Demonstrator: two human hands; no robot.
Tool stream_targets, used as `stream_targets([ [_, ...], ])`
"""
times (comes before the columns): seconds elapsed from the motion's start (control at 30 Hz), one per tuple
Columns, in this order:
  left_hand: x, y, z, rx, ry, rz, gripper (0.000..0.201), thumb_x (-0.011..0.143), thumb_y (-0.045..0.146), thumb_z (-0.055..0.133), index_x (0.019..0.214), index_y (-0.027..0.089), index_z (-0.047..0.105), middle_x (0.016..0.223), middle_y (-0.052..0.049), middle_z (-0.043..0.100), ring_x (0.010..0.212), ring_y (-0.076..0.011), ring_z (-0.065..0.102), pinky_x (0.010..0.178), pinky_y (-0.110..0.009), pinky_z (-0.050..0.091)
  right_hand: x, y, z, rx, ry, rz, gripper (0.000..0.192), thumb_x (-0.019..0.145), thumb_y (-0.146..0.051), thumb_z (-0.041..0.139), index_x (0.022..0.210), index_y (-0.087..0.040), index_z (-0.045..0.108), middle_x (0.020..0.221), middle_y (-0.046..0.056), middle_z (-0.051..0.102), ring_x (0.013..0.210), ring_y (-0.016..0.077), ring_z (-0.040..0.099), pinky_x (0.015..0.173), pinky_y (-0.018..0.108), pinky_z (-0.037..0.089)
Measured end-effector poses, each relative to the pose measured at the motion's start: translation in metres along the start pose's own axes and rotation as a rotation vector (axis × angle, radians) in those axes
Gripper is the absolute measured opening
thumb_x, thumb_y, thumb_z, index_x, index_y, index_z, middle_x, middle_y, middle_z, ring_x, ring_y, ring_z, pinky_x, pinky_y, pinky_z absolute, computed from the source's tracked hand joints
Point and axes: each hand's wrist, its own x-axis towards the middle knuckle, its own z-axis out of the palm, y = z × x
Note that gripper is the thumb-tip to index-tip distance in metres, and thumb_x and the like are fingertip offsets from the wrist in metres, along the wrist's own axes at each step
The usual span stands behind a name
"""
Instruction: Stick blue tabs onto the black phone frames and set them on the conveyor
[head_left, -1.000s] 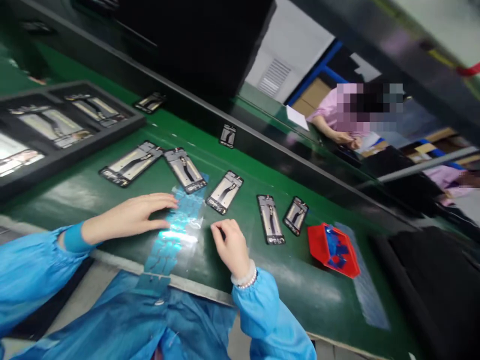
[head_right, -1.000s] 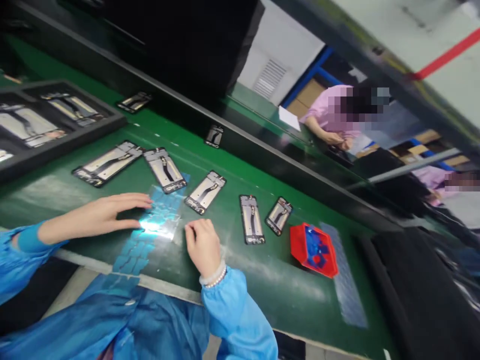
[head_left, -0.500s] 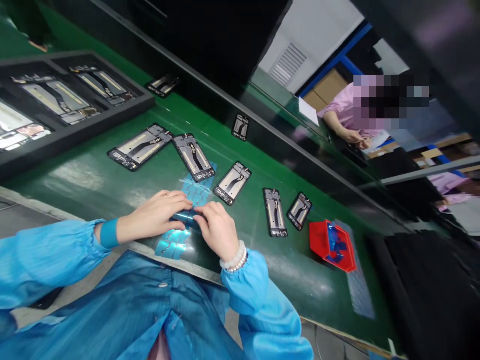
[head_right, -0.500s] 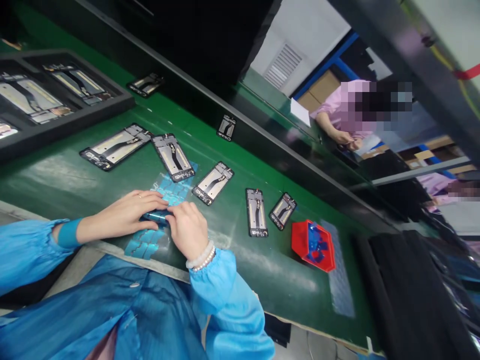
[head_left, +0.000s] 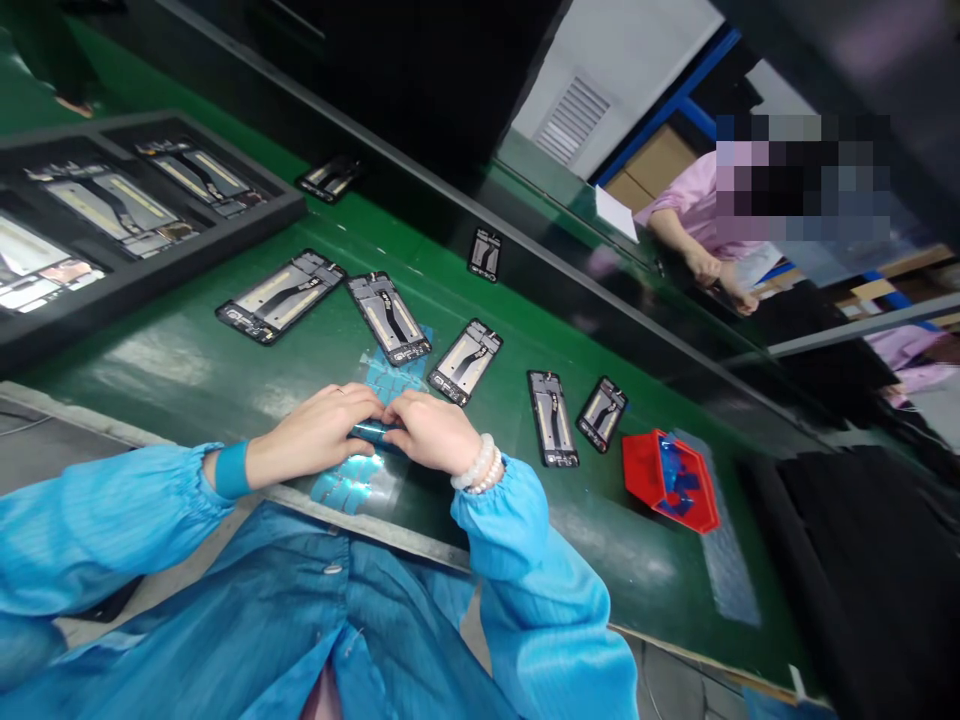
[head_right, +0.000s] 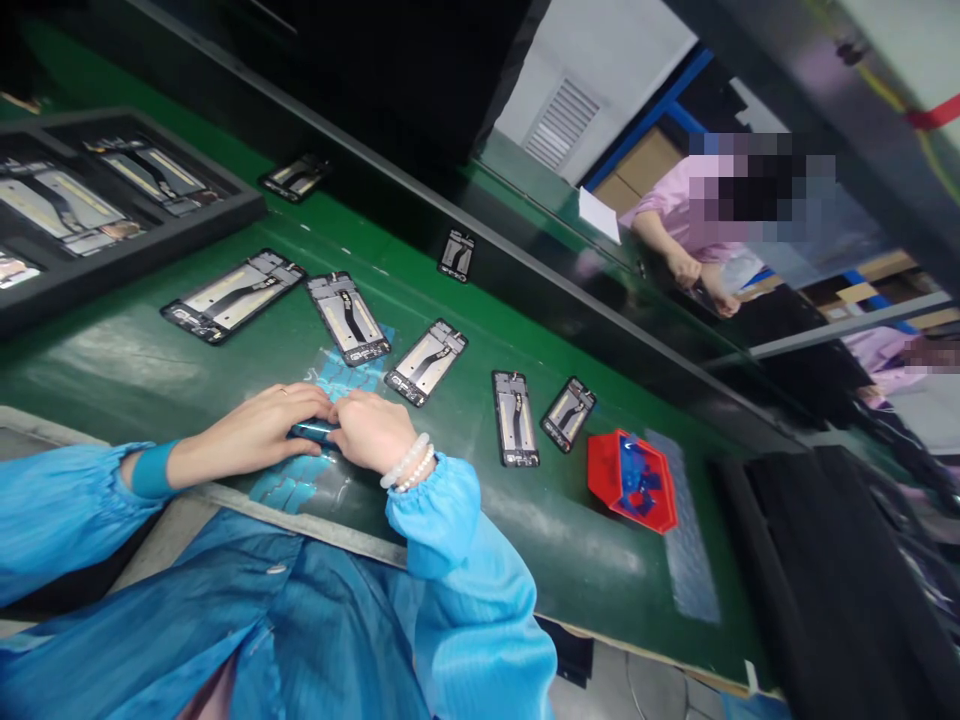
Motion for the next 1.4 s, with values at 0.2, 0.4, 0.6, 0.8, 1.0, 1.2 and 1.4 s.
stream_targets([
  [0.2,0.003,0.003,-0.006,0.003,-0.033,-0.002,0.022,0.082,0.024,0.057,0.103,0.019,0.063,0.111,-0.006,0.067,0.107,-0.0238,0.058,0.088,-0.036,0.043,0.000,0.000,0.000,0.052,0.033,0.025,0.016,0.085,-0.026,0.057,0.098,-0.020,0.064,0.108,0.007,0.066,0.096,0.0206,0.063,0.078,0.031,0.048],
  [0.4,0.002,-0.004,-0.011,-0.117,-0.060,0.010,0.047,0.078,0.042,0.064,0.121,0.023,0.058,0.119,-0.007,0.065,0.109,-0.0245,0.059,0.092,-0.033,0.045,-0.002,0.014,0.003,0.234,0.094,0.032,0.011,0.084,-0.023,0.060,0.092,-0.023,0.067,0.097,0.001,0.067,0.090,0.0160,0.062,0.079,0.028,0.046],
  [0.6,-0.006,-0.011,-0.002,-0.194,0.062,0.088,0.043,0.083,0.054,0.057,0.109,0.022,0.068,0.115,-0.006,0.067,0.107,-0.0229,0.061,0.096,-0.032,0.043,-0.033,0.007,0.035,0.414,0.535,0.082,0.017,0.092,-0.023,0.049,0.092,-0.020,0.066,0.091,0.002,0.066,0.090,0.0140,0.059,0.082,0.025,0.045],
  [0.8,0.000,-0.011,0.002,-0.150,0.080,0.164,0.034,0.088,0.050,0.052,0.095,0.024,0.073,0.097,-0.003,0.073,0.099,-0.0210,0.062,0.094,-0.033,0.043,-0.048,-0.008,0.050,0.121,0.608,0.052,0.023,0.094,-0.028,0.047,0.104,-0.021,0.065,0.093,0.005,0.066,0.088,0.0176,0.054,0.076,0.029,0.043],
  [1.0,0.006,-0.008,-0.007,-0.084,-0.016,0.173,0.032,0.085,0.051,0.055,0.095,0.027,0.074,0.098,-0.002,0.074,0.103,-0.0231,0.061,0.093,-0.036,0.044,-0.040,-0.017,0.033,-0.101,0.464,0.014,0.016,0.092,-0.024,0.050,0.090,-0.020,0.065,0.090,0.006,0.064,0.086,0.0199,0.052,0.069,0.032,0.040],
  [1.2,0.003,-0.001,-0.021,-0.311,-0.075,0.021,0.049,0.076,0.054,0.064,0.118,0.028,0.065,0.120,-0.004,0.067,0.111,-0.0261,0.060,0.097,-0.037,0.044,-0.063,0.000,0.029,0.799,0.726,0.141,0.014,0.085,-0.027,0.056,0.076,-0.019,0.063,0.077,0.002,0.061,0.072,0.0129,0.053,0.068,0.027,0.043],
  [1.4,0.019,0.041,-0.014,-0.708,0.266,-0.175,0.038,0.081,0.047,0.059,0.108,0.022,0.071,0.098,-0.004,0.074,0.091,-0.0218,0.067,0.084,-0.031,0.053,-0.056,0.005,0.040,1.967,0.781,0.413,0.027,0.059,-0.035,0.078,0.075,-0.017,0.065,0.057,-0.004,0.049,0.054,0.0075,0.042,0.045,0.019,0.033],
])
